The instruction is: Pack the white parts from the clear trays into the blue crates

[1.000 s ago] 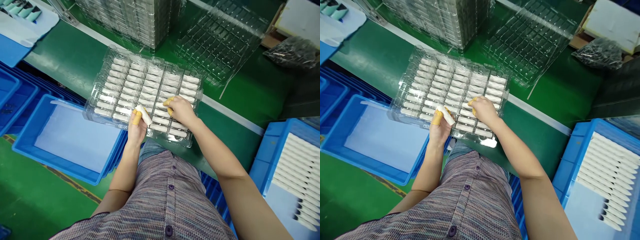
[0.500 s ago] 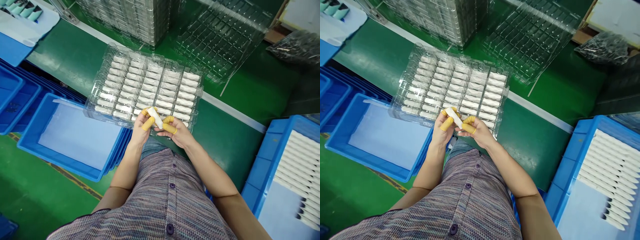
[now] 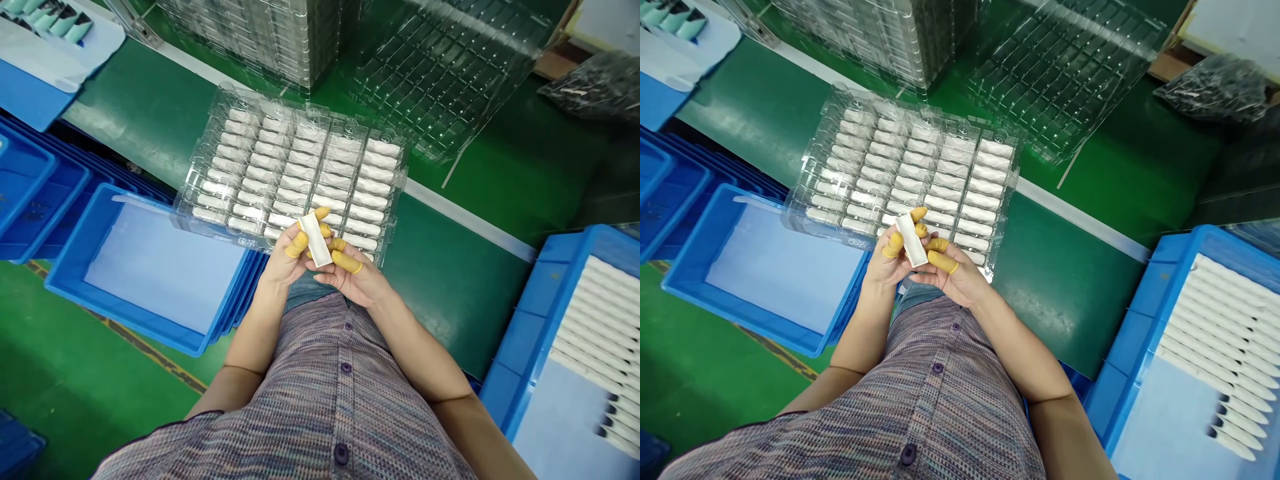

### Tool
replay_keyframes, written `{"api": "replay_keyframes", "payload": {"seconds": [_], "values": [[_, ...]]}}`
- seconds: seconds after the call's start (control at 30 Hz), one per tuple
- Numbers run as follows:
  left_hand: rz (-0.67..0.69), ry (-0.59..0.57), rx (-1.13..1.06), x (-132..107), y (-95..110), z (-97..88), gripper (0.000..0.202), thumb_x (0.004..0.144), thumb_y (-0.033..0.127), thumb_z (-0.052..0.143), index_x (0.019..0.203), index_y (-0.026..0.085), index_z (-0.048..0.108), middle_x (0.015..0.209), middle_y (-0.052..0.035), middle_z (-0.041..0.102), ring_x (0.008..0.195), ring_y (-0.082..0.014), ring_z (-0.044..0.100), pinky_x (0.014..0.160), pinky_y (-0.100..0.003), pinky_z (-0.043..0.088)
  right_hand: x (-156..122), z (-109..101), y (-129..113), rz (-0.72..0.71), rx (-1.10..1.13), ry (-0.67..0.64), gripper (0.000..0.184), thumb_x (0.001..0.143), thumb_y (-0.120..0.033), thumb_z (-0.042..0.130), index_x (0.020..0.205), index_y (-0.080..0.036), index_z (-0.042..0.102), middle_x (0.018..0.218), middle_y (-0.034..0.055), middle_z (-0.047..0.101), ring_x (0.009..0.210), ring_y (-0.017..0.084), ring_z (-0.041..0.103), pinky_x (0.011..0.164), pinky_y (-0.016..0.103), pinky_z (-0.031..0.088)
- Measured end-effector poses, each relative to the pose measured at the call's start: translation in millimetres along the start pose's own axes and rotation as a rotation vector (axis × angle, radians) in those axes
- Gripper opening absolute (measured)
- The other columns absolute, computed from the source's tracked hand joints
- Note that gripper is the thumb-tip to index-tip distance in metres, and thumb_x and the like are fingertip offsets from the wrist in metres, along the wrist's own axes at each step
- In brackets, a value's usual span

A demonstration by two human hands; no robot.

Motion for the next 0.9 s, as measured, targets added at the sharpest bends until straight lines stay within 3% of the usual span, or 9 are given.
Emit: {"api": "replay_keyframes", "payload": {"seconds": [0.33, 0.4, 0.47, 0.57, 0.67, 0.77, 0.9], "values": [[0.0, -0.003, 0.055, 0.6, -1.3, -5.6, 0.07, 0.061, 0.062, 0.094, 0.117, 0.022, 0.078, 0.091, -0.0043, 0.072, 0.071, -0.0146, 0.067, 0.064, -0.027, 0.059, 9.1, -1.9, 4.8, 0.065, 0.061, -0.015, 0.049, 0.069, -0.042, 0.095, 0.104, -0.023, 0.066, 0.093, 0.0008, 0.081, 0.08, 0.014, 0.078, 0.073, 0.022, 0.065], [0.041, 0.019, 0.092, 2.3, -1.4, -8.6, 0.074, 0.06, 0.064, 0.093, 0.119, 0.024, 0.076, 0.095, -0.0059, 0.074, 0.078, -0.0183, 0.07, 0.066, -0.029, 0.059, 13.7, -6.9, 5.2, 0.072, 0.027, -0.009, 0.049, 0.07, -0.043, 0.094, 0.104, -0.023, 0.065, 0.093, 0.0014, 0.08, 0.081, 0.015, 0.078, 0.071, 0.022, 0.064], [0.166, 0.07, 0.214, 5.0, 0.1, -14.3, 0.073, 0.068, 0.068, 0.088, 0.125, 0.025, 0.073, 0.107, -0.0094, 0.075, 0.093, -0.024, 0.073, 0.078, -0.034, 0.061, 20.8, -16.7, -2.1, 0.018, -0.09, 0.027, 0.049, 0.069, -0.047, 0.093, 0.102, -0.023, 0.064, 0.093, 0.0016, 0.078, 0.082, 0.016, 0.077, 0.07, 0.024, 0.064], [0.392, 0.138, 0.701, 10.3, 2.3, -23.9, 0.065, 0.082, 0.062, 0.078, 0.134, 0.024, 0.068, 0.133, -0.0153, 0.071, 0.128, -0.0348, 0.064, 0.111, -0.05, 0.05, 35.4, -38.5, -35.3, -0.299, -0.523, 0.211, 0.041, 0.073, -0.043, 0.089, 0.101, -0.024, 0.066, 0.1, 0.0026, 0.077, 0.09, 0.02, 0.075, 0.08, 0.032, 0.063], [0.448, 0.077, 1.296, 15.5, -1.3, -28.1, 0.062, 0.09, 0.047, 0.073, 0.143, 0.019, 0.062, 0.154, -0.0197, 0.057, 0.149, -0.041, 0.046, 0.126, -0.06, 0.03, 51.1, -52.7, -79.3, -0.612, -1.199, 0.429, 0.028, 0.082, -0.028, 0.076, 0.109, -0.023, 0.071, 0.114, 0.006, 0.077, 0.103, 0.026, 0.072, 0.097, 0.044, 0.058], [0.417, 0.009, 1.634, 17.8, -5.0, -28.1, 0.062, 0.097, 0.039, 0.063, 0.152, 0.013, 0.053, 0.163, -0.0199, 0.047, 0.153, -0.0379, 0.04, 0.127, -0.055, 0.031, 69.1, -53.6, -106.3, -0.599, -1.759, 0.427, 0.032, 0.085, -0.016, 0.064, 0.115, -0.021, 0.076, 0.123, 0.0088, 0.077, 0.114, 0.032, 0.068, 0.103, 0.049, 0.053], [0.406, 0.003, 1.778, 19.7, -3.4, -27.8, 0.062, 0.1, 0.04, 0.058, 0.153, 0.01, 0.051, 0.163, -0.0199, 0.048, 0.15, -0.0363, 0.046, 0.125, -0.05, 0.037, 91.8, -46.9, -113.8, -0.508, -2.049, 0.299, 0.035, 0.087, -0.011, 0.059, 0.116, -0.017, 0.078, 0.122, 0.0127, 0.077, 0.116, 0.035, 0.065, 0.101, 0.049, 0.05]]}}
Point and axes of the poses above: each hand's wrist, its own x-axis towards the middle knuckle, its own z-axis out of the palm, y = z × x, the point moved 2 cm from there along x, towards the middle knuckle
